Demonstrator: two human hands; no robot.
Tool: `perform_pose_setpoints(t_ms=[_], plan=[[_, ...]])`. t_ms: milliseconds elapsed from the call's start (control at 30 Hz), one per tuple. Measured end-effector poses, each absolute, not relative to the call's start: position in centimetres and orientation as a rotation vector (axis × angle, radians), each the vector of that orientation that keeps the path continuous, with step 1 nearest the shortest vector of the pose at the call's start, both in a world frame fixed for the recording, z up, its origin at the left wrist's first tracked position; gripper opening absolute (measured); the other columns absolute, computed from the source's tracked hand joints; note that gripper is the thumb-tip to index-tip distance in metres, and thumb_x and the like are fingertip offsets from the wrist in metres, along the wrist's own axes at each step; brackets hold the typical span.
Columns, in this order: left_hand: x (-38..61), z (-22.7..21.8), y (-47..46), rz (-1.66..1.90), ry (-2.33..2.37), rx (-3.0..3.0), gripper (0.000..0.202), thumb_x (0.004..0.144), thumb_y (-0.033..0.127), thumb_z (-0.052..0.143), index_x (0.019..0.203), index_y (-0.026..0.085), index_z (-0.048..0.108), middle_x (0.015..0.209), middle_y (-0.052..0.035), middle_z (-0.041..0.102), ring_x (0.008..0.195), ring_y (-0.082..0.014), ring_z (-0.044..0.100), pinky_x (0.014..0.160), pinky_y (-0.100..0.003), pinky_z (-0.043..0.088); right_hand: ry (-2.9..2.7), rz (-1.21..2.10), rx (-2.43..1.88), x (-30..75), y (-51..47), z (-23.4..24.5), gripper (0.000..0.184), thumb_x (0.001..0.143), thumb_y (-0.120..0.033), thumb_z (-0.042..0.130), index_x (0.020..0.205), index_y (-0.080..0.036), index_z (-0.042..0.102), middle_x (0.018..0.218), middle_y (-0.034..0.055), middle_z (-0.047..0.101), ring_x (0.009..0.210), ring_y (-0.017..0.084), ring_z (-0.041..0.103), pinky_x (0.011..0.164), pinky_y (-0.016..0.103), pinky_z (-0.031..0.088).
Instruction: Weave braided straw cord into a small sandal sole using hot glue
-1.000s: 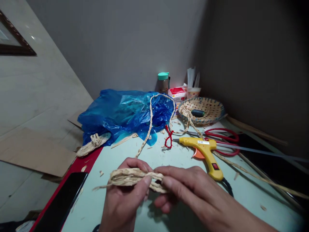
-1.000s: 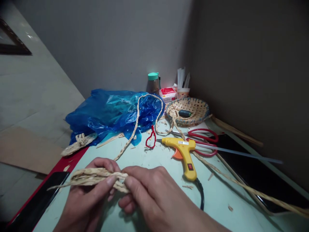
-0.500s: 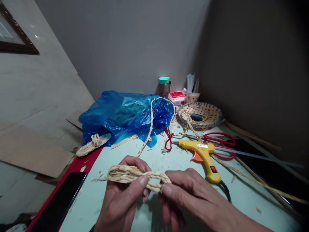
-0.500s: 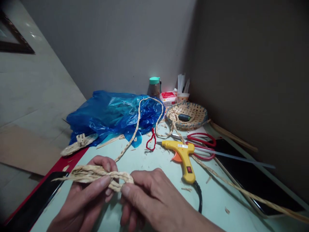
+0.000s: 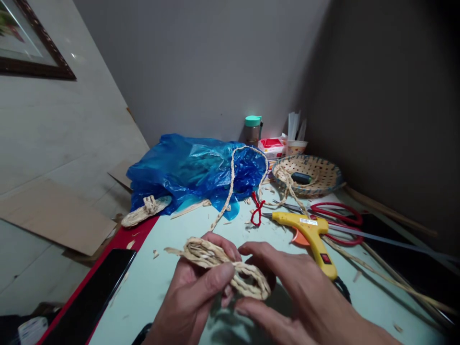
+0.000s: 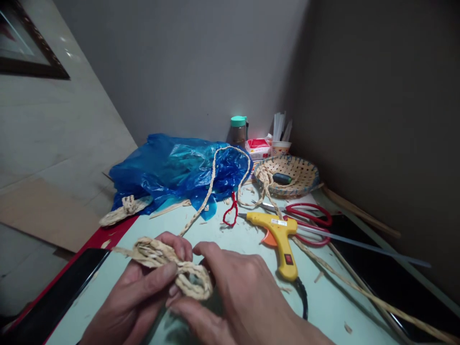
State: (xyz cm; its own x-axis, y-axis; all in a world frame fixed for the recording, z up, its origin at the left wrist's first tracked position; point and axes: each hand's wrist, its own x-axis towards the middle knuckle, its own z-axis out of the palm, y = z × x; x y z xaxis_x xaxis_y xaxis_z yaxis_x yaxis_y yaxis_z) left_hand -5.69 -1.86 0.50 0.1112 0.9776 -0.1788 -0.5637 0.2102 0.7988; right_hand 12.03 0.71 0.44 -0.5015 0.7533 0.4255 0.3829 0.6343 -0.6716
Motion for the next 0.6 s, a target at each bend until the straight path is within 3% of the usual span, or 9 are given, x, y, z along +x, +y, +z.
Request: perform_pose_setpoints(t_ms=[100, 200, 333, 600], plan=[[-5.4, 0.4, -1.9, 1.199, 0.865, 0.681, 0.017, 0.078, 0.029, 0.081, 0.089, 0.021, 0.071, 0.081, -0.0004, 0.060, 0.069, -0.0106, 0.051, 0.061, -0.021, 0.041, -2.258, 0.367, -0.855, 11.9, 0.3, -0.5, 0.026, 0.106, -0.031, 0.040, 0.099, -0.018, 0.061, 0.083, 0.0037, 0.070, 0.067, 0.018, 0.067, 0.059, 0.028, 0.050], [-5.4, 0.2, -1.7, 1.194, 0.915, 0.638, 0.020, 0.077, 0.030, 0.083, 0.090, 0.021, 0.071, 0.077, 0.0010, 0.058, 0.066, -0.0103, 0.050, 0.058, -0.021, 0.039, -2.317, 0.268, -0.877, 11.8, 0.0, -0.7, 0.027, 0.107, -0.028, 0.037, 0.095, -0.019, 0.060, 0.080, 0.0019, 0.067, 0.065, 0.018, 0.065, 0.057, 0.030, 0.047], [-5.5, -0.1, -1.5, 1.164, 0.956, 0.575, 0.022, 0.077, 0.030, 0.082, 0.093, 0.021, 0.071, 0.071, 0.0015, 0.056, 0.064, -0.0105, 0.050, 0.060, -0.022, 0.042, -2.243, 0.368, -0.882, 11.7, -0.2, -0.9, 0.018, 0.108, -0.027, 0.040, 0.104, -0.020, 0.056, 0.086, -0.0003, 0.067, 0.075, 0.016, 0.067, 0.065, 0.027, 0.048], [-5.3, 0.4, -1.9, 1.152, 1.020, 0.621, 0.026, 0.075, 0.029, 0.084, 0.094, 0.021, 0.068, 0.077, 0.0020, 0.057, 0.063, -0.0083, 0.050, 0.056, -0.020, 0.041, -2.324, 0.618, -0.835, 11.4, 0.1, -1.9, 0.019, 0.103, -0.020, 0.040, 0.093, -0.018, 0.056, 0.078, 0.0005, 0.062, 0.060, 0.014, 0.057, 0.056, 0.028, 0.040]])
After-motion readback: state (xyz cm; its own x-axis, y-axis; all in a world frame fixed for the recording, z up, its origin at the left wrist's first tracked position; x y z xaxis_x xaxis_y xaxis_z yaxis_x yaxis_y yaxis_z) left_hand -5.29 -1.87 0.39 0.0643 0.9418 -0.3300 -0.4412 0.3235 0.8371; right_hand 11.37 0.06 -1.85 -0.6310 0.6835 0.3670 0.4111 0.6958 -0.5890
